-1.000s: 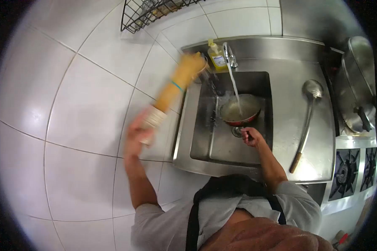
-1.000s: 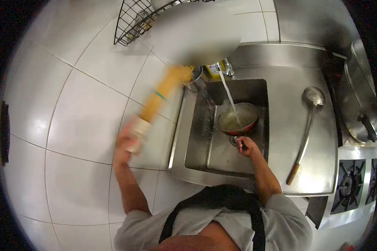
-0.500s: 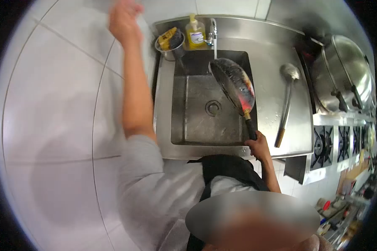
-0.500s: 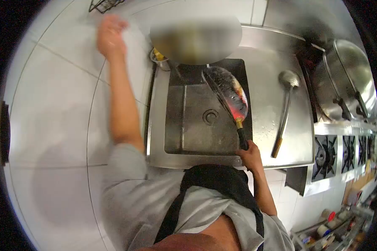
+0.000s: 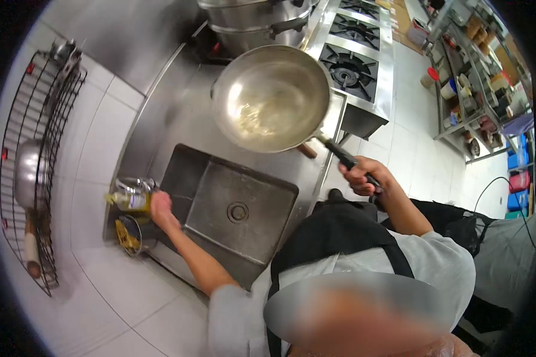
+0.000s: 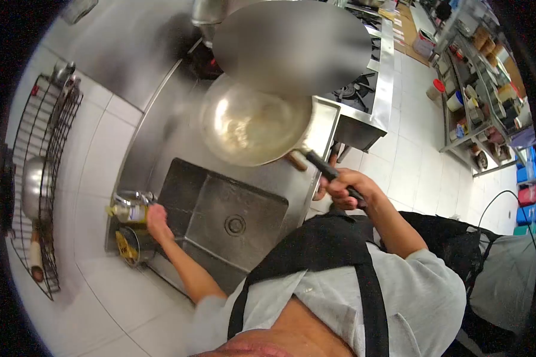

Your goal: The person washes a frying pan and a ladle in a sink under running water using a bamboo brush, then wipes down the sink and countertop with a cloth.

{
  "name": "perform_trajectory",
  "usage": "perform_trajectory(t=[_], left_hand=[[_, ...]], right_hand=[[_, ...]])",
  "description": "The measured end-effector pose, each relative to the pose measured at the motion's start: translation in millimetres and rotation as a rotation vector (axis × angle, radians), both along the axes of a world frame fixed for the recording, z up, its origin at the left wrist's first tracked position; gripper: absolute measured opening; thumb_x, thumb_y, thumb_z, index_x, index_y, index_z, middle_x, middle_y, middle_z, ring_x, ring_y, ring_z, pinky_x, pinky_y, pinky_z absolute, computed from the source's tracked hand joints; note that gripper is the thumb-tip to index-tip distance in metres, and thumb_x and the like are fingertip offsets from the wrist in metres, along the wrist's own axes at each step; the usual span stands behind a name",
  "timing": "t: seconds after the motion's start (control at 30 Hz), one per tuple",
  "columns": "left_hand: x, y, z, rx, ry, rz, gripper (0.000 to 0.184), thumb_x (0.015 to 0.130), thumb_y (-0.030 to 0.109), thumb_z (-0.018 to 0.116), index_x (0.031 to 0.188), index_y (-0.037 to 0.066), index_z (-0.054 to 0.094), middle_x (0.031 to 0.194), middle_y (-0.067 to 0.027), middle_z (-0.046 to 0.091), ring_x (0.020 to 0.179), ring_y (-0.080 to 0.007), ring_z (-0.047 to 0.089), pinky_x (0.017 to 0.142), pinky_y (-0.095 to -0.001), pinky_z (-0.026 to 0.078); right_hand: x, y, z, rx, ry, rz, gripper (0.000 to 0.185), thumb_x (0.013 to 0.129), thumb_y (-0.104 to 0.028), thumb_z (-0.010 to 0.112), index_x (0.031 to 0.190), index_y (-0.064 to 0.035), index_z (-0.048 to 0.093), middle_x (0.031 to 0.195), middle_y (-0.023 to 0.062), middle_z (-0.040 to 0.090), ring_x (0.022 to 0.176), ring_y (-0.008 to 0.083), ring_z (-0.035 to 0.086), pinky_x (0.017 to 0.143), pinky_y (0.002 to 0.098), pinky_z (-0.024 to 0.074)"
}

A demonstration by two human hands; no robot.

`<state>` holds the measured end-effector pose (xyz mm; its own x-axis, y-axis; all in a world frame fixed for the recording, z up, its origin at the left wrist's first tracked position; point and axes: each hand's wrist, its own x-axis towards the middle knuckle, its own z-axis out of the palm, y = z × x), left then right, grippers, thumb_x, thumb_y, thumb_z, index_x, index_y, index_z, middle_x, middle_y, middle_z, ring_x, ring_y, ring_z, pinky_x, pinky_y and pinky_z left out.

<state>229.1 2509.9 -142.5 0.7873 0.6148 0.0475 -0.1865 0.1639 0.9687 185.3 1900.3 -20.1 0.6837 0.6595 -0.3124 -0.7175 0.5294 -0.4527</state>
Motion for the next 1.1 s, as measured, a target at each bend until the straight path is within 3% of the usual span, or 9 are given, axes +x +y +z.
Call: perform_trajectory(t=[0.2,0.43,0.57,0.7,0.8,0.83,0.93,0.97,1.1], left_hand=[[-3,-256,19,0.048,0.343,-0.405,0.048,0.088,0.018,0.062,0.129,-0.002,0.048,0.108,-0.0144,0.062,0.093,-0.0218,0.062,0.077,-0.0320,0.050],[111,-410,-39,0.964,0.600,-0.273,0.101,0.067,0.024,0.075,0.141,-0.010,0.016,0.126,-0.0293,0.047,0.109,-0.0385,0.056,0.093,-0.0397,0.045],[129,-430,-30,0.560,0.796,-0.089,0.051,0.073,0.008,0.062,0.116,-0.009,0.043,0.102,-0.0216,0.058,0.090,-0.0339,0.062,0.073,-0.0387,0.051],[87,-466,36,0.215,0.698,0.020,0.016,0.079,0.009,0.055,0.090,0.002,0.046,0.059,-0.0045,0.045,0.042,-0.0141,0.046,0.034,-0.0266,0.036],[37,-512,46,0.173,0.614,0.017,0.012,0.081,0.007,0.054,0.084,0.003,0.043,0.055,-0.0041,0.042,0.033,-0.0125,0.040,0.029,-0.0279,0.035],[19,-525,40,0.140,0.548,-0.005,0.011,0.081,0.005,0.053,0.084,0.002,0.043,0.056,-0.0051,0.044,0.033,-0.0126,0.040,0.028,-0.0284,0.035],[-22,-572,50,0.169,0.538,-0.076,0.010,0.081,0.004,0.054,0.086,0.000,0.045,0.058,-0.0064,0.048,0.032,-0.0121,0.041,0.029,-0.0271,0.036],[-24,-586,60,0.161,0.543,-0.147,0.010,0.081,0.004,0.054,0.086,0.000,0.046,0.059,-0.0066,0.049,0.033,-0.0120,0.041,0.030,-0.0269,0.037],[27,-631,59,0.041,0.586,-0.447,0.013,0.080,0.004,0.057,0.090,-0.002,0.050,0.060,-0.0058,0.050,0.036,-0.0117,0.044,0.033,-0.0266,0.039]], right_hand=[[22,-100,-14,-0.018,-0.079,-0.325,0.019,0.079,-0.009,0.056,0.095,0.0008,0.052,0.052,-0.0015,0.043,0.032,0.0092,0.040,0.027,0.0228,0.0323],[126,-233,-108,-0.104,0.038,-0.331,0.016,0.078,-0.007,0.058,0.093,-0.0050,0.054,0.056,-0.0014,0.043,0.039,0.0091,0.040,0.034,0.0235,0.0346],[182,-287,-153,-0.035,0.012,-0.090,0.011,0.081,-0.013,0.057,0.088,-0.0086,0.050,0.054,-0.0033,0.043,0.039,0.0100,0.042,0.034,0.0259,0.0331],[221,-322,-183,0.027,0.085,0.143,0.007,0.084,-0.013,0.054,0.088,-0.0101,0.049,0.054,-0.0037,0.042,0.039,0.0078,0.040,0.034,0.0235,0.0305],[246,-325,-178,-0.369,-0.052,0.177,0.018,0.089,-0.027,0.057,0.089,-0.0088,0.056,0.056,-0.0014,0.050,0.039,0.0128,0.048,0.036,0.0278,0.0388],[256,-333,-198,-0.579,-0.226,0.202,0.043,0.086,-0.045,0.061,0.103,-0.0051,0.061,0.076,0.0083,0.063,0.063,0.0206,0.063,0.057,0.0327,0.0516],[261,-355,-202,-1.005,-0.418,0.089,0.068,0.080,-0.057,0.063,0.119,-0.0019,0.058,0.105,0.0171,0.063,0.097,0.0254,0.061,0.084,0.0371,0.0489],[264,-368,-203,-1.015,-0.261,0.121,0.085,0.073,-0.065,0.064,0.126,0.0001,0.052,0.126,0.0208,0.053,0.117,0.0276,0.050,0.100,0.0386,0.0372],[260,-429,-198,-1.012,-0.102,-0.149,0.060,0.081,-0.056,0.062,0.108,-0.0032,0.059,0.102,0.0128,0.061,0.092,0.0248,0.058,0.074,0.0408,0.0505]])
